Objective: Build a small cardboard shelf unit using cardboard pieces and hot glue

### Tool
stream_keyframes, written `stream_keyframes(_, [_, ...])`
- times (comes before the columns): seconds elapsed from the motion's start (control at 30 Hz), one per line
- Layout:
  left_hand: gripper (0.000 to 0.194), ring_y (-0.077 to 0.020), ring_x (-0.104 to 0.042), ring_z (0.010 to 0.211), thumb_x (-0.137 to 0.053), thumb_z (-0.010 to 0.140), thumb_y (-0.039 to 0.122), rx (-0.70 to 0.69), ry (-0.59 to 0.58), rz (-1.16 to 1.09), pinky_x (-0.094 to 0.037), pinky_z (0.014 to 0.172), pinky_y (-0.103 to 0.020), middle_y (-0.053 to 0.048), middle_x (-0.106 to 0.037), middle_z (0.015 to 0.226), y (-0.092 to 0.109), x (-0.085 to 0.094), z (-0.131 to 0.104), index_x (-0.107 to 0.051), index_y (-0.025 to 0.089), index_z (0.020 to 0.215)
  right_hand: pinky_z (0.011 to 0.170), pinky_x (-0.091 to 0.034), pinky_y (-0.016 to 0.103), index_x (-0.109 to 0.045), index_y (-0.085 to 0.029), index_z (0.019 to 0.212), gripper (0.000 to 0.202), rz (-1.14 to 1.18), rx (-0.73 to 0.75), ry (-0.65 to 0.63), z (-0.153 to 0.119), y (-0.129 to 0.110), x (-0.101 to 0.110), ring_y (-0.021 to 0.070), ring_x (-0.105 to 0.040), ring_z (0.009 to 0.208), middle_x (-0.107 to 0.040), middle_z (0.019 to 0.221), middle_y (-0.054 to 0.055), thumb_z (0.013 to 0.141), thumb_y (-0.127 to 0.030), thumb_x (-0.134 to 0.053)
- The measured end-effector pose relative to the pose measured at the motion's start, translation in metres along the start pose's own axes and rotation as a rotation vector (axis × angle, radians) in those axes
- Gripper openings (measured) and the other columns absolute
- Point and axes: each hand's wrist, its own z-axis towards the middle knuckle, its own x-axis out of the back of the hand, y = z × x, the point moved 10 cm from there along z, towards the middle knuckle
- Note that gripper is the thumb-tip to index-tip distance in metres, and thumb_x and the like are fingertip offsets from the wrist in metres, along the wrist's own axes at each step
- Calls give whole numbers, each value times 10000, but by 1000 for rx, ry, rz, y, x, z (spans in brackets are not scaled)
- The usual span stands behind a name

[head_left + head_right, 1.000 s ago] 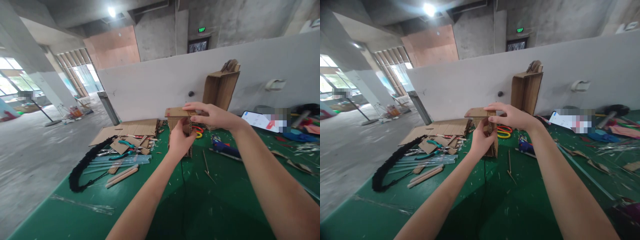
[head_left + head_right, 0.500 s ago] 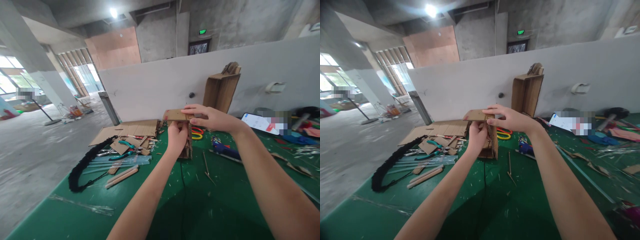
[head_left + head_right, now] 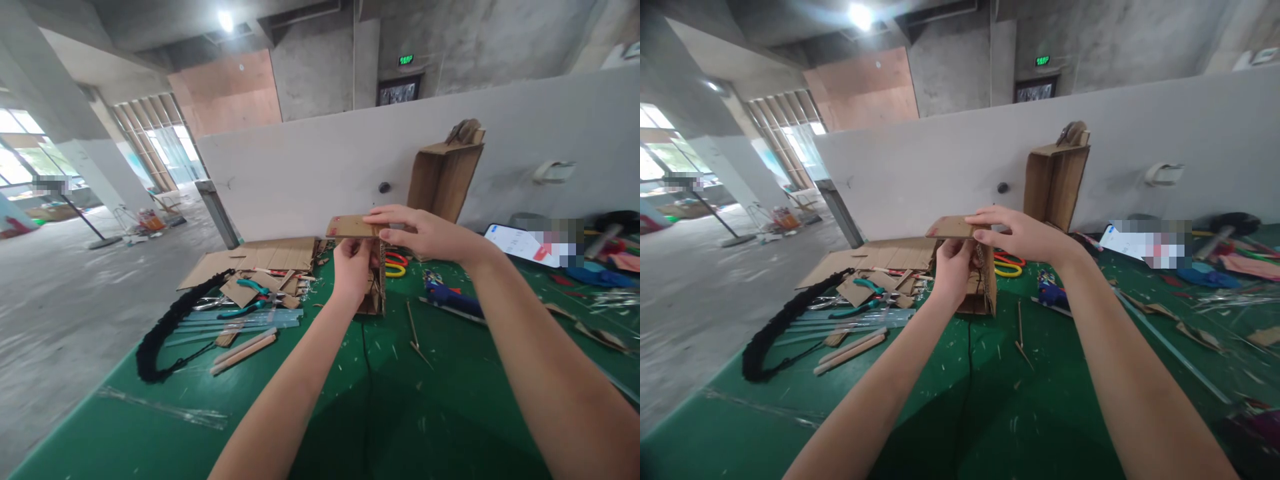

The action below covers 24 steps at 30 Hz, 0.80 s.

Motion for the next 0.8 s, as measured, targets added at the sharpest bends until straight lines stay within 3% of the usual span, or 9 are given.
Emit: stream_keyframes(0.8, [162, -50, -395, 447, -596, 747, 222, -57, 51, 18, -299, 473, -187, 71, -460, 471, 3, 1, -2, -518, 158, 619, 1045, -400, 490, -674, -316, 1188, 390, -145, 97, 59, -1, -28, 2, 279, -529, 1217, -581, 1322, 48, 840, -458, -568])
